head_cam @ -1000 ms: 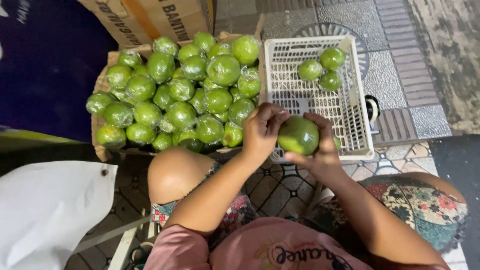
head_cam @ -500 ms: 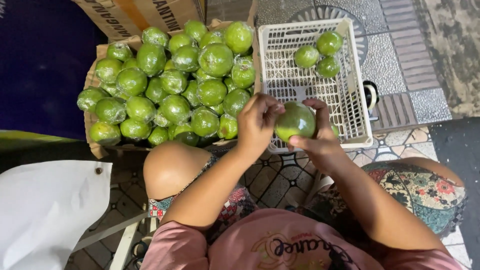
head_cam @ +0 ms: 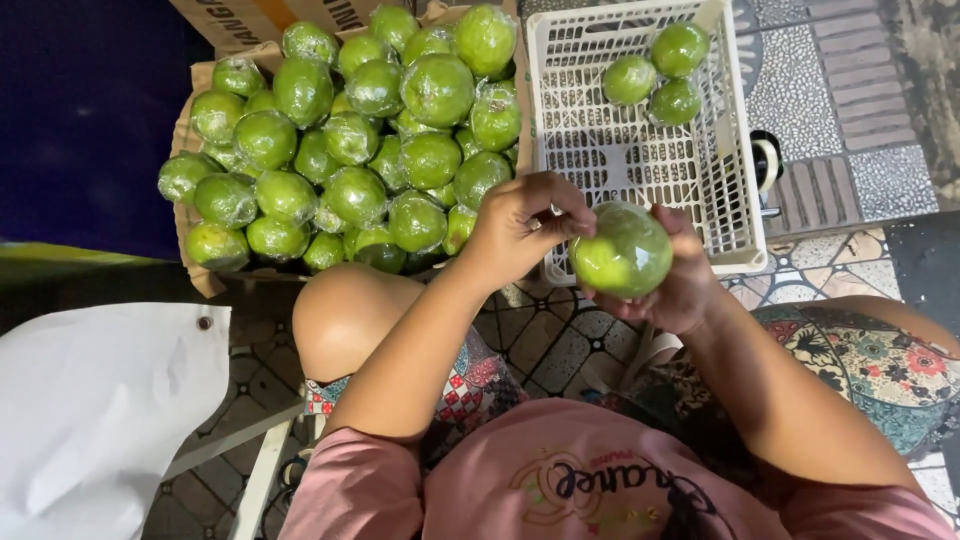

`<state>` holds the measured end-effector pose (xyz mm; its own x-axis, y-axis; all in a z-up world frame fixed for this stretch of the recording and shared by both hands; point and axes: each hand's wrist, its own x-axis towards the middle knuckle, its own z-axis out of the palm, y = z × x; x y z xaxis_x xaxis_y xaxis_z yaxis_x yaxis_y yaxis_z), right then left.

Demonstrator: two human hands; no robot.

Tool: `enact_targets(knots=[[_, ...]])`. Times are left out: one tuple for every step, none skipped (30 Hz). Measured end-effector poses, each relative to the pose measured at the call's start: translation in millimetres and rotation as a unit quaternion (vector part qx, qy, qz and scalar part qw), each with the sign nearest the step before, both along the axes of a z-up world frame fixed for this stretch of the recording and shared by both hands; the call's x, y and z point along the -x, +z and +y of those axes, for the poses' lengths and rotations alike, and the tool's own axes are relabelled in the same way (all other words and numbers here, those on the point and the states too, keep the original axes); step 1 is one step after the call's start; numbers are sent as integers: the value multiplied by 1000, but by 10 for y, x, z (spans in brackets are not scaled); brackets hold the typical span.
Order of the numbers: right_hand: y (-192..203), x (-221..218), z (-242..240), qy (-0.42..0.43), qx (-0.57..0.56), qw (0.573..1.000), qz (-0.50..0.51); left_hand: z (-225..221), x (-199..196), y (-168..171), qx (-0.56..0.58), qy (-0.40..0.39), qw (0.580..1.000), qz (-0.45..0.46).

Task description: A person sitting on the floor sorts individually plastic-wrapped green fruits from a large cardboard box into a plastic crate.

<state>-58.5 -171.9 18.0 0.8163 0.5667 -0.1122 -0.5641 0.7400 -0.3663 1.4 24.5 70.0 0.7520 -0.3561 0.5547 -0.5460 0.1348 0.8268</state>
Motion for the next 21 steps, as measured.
enact_targets(knots=[[-38, -3, -24, -5, 19, 1000, -19, 19, -11, -8, -5, -5, 1000, -28], [-78, -6, -49, -10, 37, 999, -38, 37, -24, -16, -10, -11, 998, -56], [-101, -2, -57, -10, 37, 999, -37, 48, -26, -35, -10, -11, 998, -55], [-124, 1, -66, -20, 59, 997, -45, 59, -29, -55, -28, -6, 996, -80], [-147, 3, -74, -31, 81, 995, -53, 69, -34, -74, -46, -2, 993, -106], [-159, -1, -101, -31, 81, 995, -52, 68, -25, -61, -46, -3, 993, -105], [-170, -8, -126, -40, 87, 994, -43, 69, -15, -48, -66, 4, 992, -110], [-180, -13, -150, -50, 94, 994, -35, 72, -4, -35, -86, 10, 990, -115], [-191, -11, -157, -48, 94, 994, -34, 82, 21, 9, -86, 11, 990, -114], [-202, -8, -163, -46, 128, 990, -33, 93, 46, 53, -76, -12, 996, -49], [-215, -5, -165, -43, 162, 985, -32, 107, 72, 96, -66, -34, 997, 17], [-203, -9, -160, -41, 162, 985, -31, 136, 61, 100, -66, -32, 997, 18], [-192, -5, -150, -39, 185, 982, -29, 168, 54, 103, -79, -70, 986, 130], [-182, -1, -141, -36, 208, 977, -27, 199, 48, 106, -90, -106, 961, 240], [-179, 9, -132, -36, 208, 977, -26, 197, 18, -23, -90, -106, 960, 242], [-176, 19, -125, -47, 222, 974, -24, 194, -12, -152, -62, -129, 951, 274], [-172, 33, -122, -61, 236, 970, -22, 183, -45, -282, -35, -154, 939, 306], [-2, 35, -3, -62, 236, 970, -20, 160, 30, -289, -35, -155, 938, 307], [169, 43, 101, -123, 247, 961, -8, 118, 98, -299, -10, -202, 898, 390], [335, 45, 197, -183, 257, 949, 5, 69, 163, -313, 14, -245, 848, 470], [112, 64, 129, -191, 259, 947, 11, 16, 235, -399, 11, -254, 844, 473]])
